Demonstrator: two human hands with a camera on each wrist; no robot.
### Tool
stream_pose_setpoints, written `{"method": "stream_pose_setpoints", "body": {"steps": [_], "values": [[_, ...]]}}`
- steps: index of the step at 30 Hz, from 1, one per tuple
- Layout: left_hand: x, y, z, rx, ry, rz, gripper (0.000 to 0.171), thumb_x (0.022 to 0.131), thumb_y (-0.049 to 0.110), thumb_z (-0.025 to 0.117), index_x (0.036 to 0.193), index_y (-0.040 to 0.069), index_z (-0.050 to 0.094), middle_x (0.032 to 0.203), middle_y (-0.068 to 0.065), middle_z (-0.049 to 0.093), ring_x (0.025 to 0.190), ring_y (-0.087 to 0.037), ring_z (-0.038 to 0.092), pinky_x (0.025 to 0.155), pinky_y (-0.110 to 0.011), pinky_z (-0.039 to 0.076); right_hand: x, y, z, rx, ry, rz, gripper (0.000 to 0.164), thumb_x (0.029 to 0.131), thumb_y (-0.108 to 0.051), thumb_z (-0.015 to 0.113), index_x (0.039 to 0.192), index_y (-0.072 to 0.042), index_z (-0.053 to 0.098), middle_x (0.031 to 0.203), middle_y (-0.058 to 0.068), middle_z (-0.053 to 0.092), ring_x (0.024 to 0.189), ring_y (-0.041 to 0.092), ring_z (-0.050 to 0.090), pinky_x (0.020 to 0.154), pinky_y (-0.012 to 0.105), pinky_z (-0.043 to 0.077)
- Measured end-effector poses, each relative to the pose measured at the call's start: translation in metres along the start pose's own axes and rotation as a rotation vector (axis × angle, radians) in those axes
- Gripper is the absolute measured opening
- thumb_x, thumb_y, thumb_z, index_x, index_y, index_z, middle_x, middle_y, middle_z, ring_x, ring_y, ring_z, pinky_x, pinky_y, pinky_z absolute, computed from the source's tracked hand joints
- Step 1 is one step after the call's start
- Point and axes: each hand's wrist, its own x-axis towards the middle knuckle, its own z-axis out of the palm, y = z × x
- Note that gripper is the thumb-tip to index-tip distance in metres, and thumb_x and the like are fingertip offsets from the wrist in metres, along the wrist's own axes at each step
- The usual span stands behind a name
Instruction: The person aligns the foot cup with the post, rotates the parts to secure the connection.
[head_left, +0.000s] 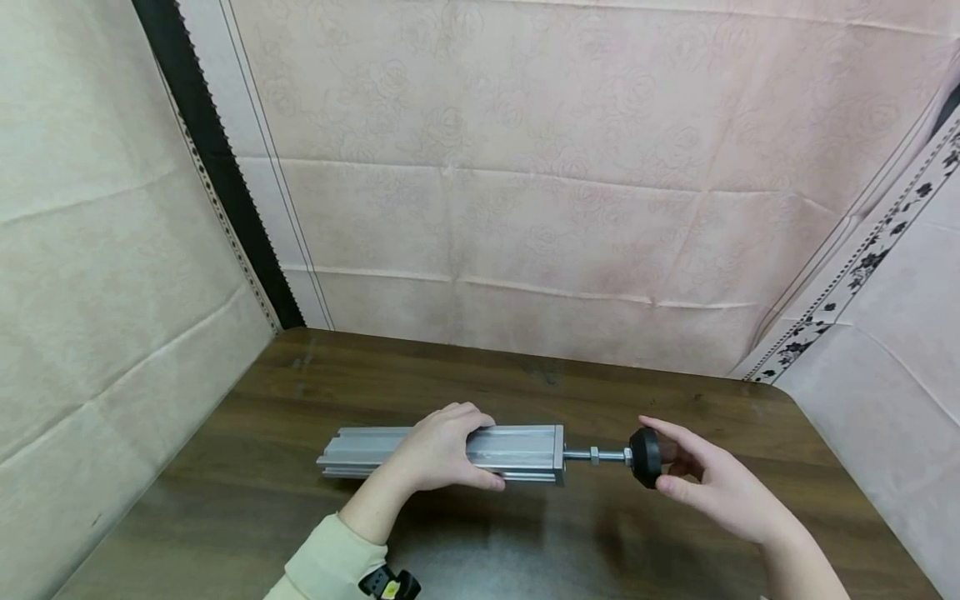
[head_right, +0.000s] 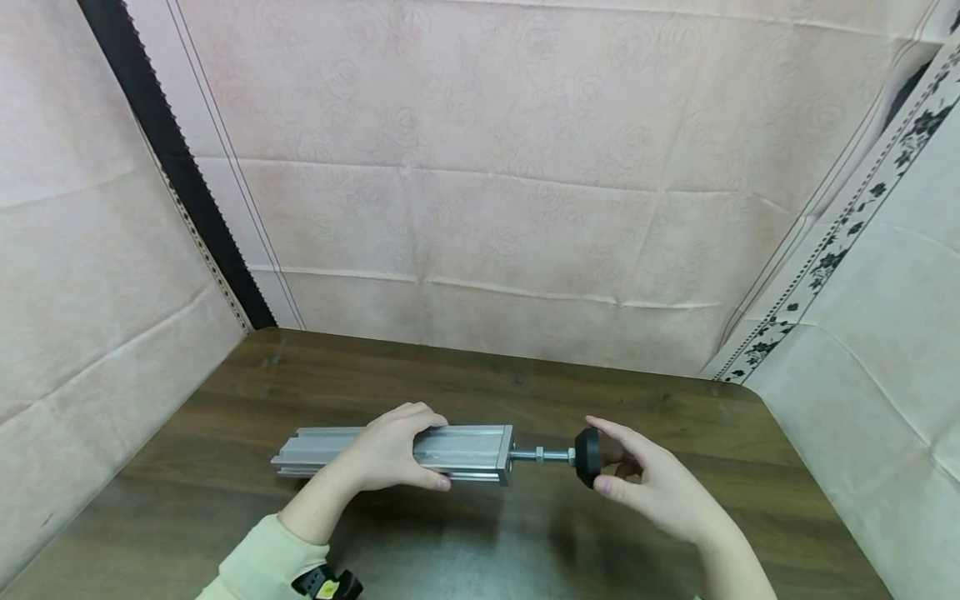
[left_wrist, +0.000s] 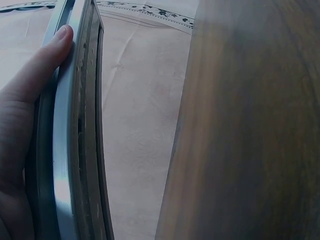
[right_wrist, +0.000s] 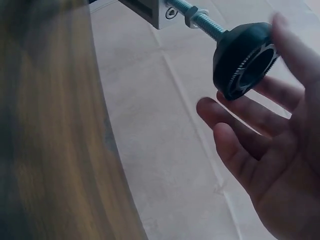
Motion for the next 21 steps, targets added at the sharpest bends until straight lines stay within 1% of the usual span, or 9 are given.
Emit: {"method": "stream_pose_setpoints", "body": {"steps": [3, 6, 7, 9, 12, 15, 16, 19, 21], "values": [[-0.0003, -0.0004, 0.0001, -0.006, -0.011, -0.006, 0.073, 0.063, 0.063, 0.074, 0.118, 0.015, 0.062, 0.107, 0.007, 0.058, 0.096, -0.012, 0.051, 0.083, -0.035, 0.044, 0.001, 0.0006, -0.0005, 0.007, -0.003, -0.027, 0.073, 0.08, 0.003, 0.069, 0.143, -0.008, 0.035, 0.116, -0.001, 0.058, 0.091, 0.012, 0.059, 0.07, 0.026, 0.047], [-0.0005, -0.0013, 0.0008, -0.005, -0.011, -0.005, 0.073, 0.064, 0.063, 0.074, 0.117, 0.015, 0.062, 0.106, 0.007, 0.058, 0.097, -0.013, 0.052, 0.083, -0.036, 0.043, 0.0018, 0.0011, -0.0012, 0.023, -0.015, -0.064, 0.08, 0.076, 0.002, 0.073, 0.144, -0.007, 0.032, 0.127, -0.004, 0.05, 0.096, 0.012, 0.058, 0.073, 0.025, 0.047], [-0.0005, -0.0017, 0.001, -0.002, -0.008, -0.005, 0.073, 0.063, 0.063, 0.074, 0.117, 0.015, 0.062, 0.106, 0.008, 0.058, 0.097, -0.013, 0.052, 0.083, -0.036, 0.043, 0.0022, 0.0008, -0.0011, 0.026, -0.019, -0.072, 0.08, 0.076, 0.002, 0.074, 0.143, -0.006, 0.033, 0.127, -0.003, 0.047, 0.095, 0.013, 0.057, 0.073, 0.025, 0.047], [-0.0006, -0.002, 0.0011, 0.0, -0.002, -0.004, 0.073, 0.063, 0.062, 0.074, 0.117, 0.015, 0.062, 0.106, 0.008, 0.058, 0.096, -0.013, 0.052, 0.083, -0.036, 0.043, 0.0023, -0.0004, -0.0005, 0.014, -0.014, -0.049, 0.077, 0.076, -0.001, 0.075, 0.142, -0.007, 0.035, 0.124, -0.002, 0.047, 0.094, 0.012, 0.058, 0.073, 0.025, 0.047], [-0.0006, -0.0014, 0.0005, 0.005, -0.001, -0.008, 0.073, 0.063, 0.061, 0.075, 0.117, 0.015, 0.062, 0.106, 0.007, 0.058, 0.096, -0.013, 0.052, 0.083, -0.036, 0.043, 0.0019, -0.002, 0.0008, -0.01, -0.003, 0.006, 0.069, 0.08, -0.002, 0.072, 0.14, -0.008, 0.039, 0.112, 0.0, 0.054, 0.087, 0.012, 0.059, 0.069, 0.025, 0.046], [-0.0002, -0.0013, -0.0001, 0.01, -0.001, -0.009, 0.073, 0.063, 0.061, 0.075, 0.118, 0.015, 0.062, 0.107, 0.006, 0.058, 0.096, -0.013, 0.051, 0.083, -0.036, 0.043, 0.0024, -0.002, 0.0003, -0.018, 0.0, 0.041, 0.065, 0.083, -0.002, 0.068, 0.141, -0.01, 0.039, 0.103, 0.001, 0.06, 0.086, 0.011, 0.059, 0.068, 0.025, 0.046], [0.0, -0.0011, -0.0004, 0.011, -0.002, -0.008, 0.073, 0.064, 0.061, 0.075, 0.118, 0.015, 0.061, 0.107, 0.006, 0.058, 0.096, -0.013, 0.051, 0.083, -0.036, 0.043, 0.0025, -0.0015, -0.0001, -0.015, -0.005, 0.034, 0.068, 0.082, -0.001, 0.068, 0.142, -0.01, 0.037, 0.104, 0.001, 0.06, 0.087, 0.01, 0.059, 0.068, 0.026, 0.046], [0.0002, -0.0007, -0.0009, 0.017, -0.002, -0.003, 0.072, 0.063, 0.062, 0.075, 0.117, 0.015, 0.061, 0.107, 0.007, 0.058, 0.096, -0.013, 0.052, 0.083, -0.035, 0.043, 0.0028, 0.0003, -0.0001, 0.002, -0.013, -0.019, 0.076, 0.078, 0.002, 0.071, 0.144, -0.009, 0.033, 0.118, -0.002, 0.056, 0.092, 0.01, 0.058, 0.071, 0.026, 0.047], [-0.0002, 0.0001, -0.0013, 0.017, -0.002, -0.002, 0.072, 0.064, 0.061, 0.075, 0.117, 0.015, 0.062, 0.107, 0.007, 0.058, 0.096, -0.013, 0.052, 0.083, -0.035, 0.043, 0.0026, 0.001, 0.0009, 0.011, -0.018, -0.043, 0.08, 0.076, 0.0, 0.074, 0.144, -0.008, 0.032, 0.12, -0.004, 0.053, 0.093, 0.011, 0.058, 0.07, 0.027, 0.047]]}}
